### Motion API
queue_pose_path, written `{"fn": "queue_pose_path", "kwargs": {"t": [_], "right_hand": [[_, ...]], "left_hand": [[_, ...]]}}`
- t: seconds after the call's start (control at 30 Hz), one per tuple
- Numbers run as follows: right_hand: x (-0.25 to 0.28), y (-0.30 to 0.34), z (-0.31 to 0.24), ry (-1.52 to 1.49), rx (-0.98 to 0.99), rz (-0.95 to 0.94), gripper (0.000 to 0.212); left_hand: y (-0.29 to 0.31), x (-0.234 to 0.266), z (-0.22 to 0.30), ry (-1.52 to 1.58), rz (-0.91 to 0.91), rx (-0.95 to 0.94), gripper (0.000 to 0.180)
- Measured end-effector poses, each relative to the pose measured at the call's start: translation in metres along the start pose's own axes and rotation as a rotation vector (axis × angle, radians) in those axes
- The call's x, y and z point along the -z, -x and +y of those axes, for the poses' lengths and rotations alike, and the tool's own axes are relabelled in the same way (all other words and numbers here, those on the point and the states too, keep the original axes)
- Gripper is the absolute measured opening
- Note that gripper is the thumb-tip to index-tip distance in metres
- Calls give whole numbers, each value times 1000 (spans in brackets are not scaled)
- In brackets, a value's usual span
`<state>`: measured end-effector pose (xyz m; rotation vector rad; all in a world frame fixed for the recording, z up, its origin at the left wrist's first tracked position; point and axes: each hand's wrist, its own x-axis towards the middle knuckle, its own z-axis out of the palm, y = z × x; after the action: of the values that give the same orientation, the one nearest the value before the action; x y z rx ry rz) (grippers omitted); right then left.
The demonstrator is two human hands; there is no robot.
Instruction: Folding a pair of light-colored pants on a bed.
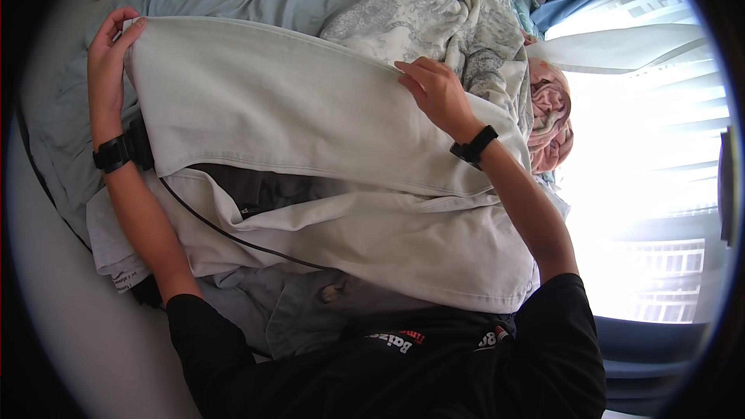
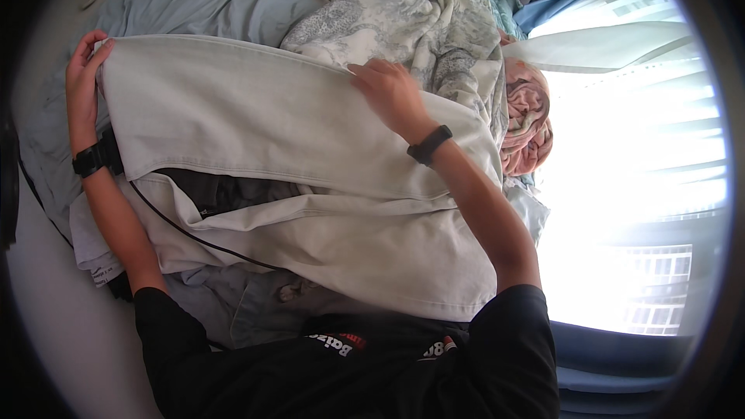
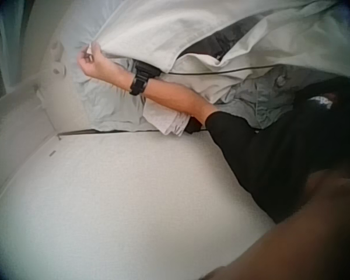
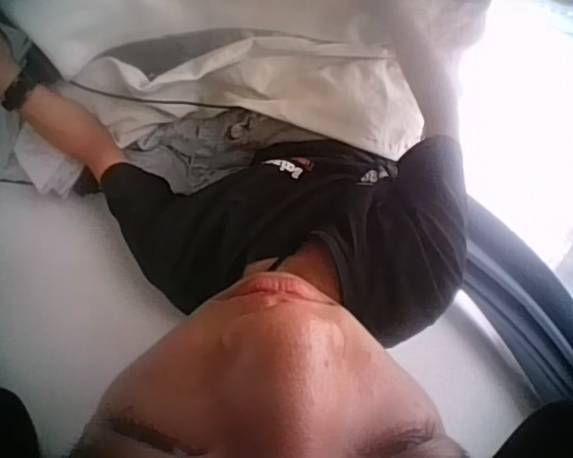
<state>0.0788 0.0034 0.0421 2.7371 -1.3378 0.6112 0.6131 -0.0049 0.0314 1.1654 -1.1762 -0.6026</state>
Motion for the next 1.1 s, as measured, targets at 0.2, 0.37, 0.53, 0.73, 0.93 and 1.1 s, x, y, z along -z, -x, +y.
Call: {"fn": "queue_pose_path", "kwargs": {"t": [0.2,0.37,0.53,0.73,0.93,1.1], "right_hand": [[-1,-5,-11,-101,-29,-1,15],[-3,0,4,-22,105,6,13],[-8,-2,-5,-8,111,-7,15],[-17,-9,-17,-79,14,22,20],[-20,-11,-16,-151,-23,48,34],[-21,-8,-15,-114,72,9,29]], "left_hand": [[1,2,0,-18,9,-15,29],[-2,0,-2,-19,-14,-38,30],[-2,3,-4,-37,-2,-16,29],[-3,3,-5,-29,-6,-14,28],[-2,2,-2,-38,-12,-19,27],[-1,3,-4,-39,-13,-21,26]]}}
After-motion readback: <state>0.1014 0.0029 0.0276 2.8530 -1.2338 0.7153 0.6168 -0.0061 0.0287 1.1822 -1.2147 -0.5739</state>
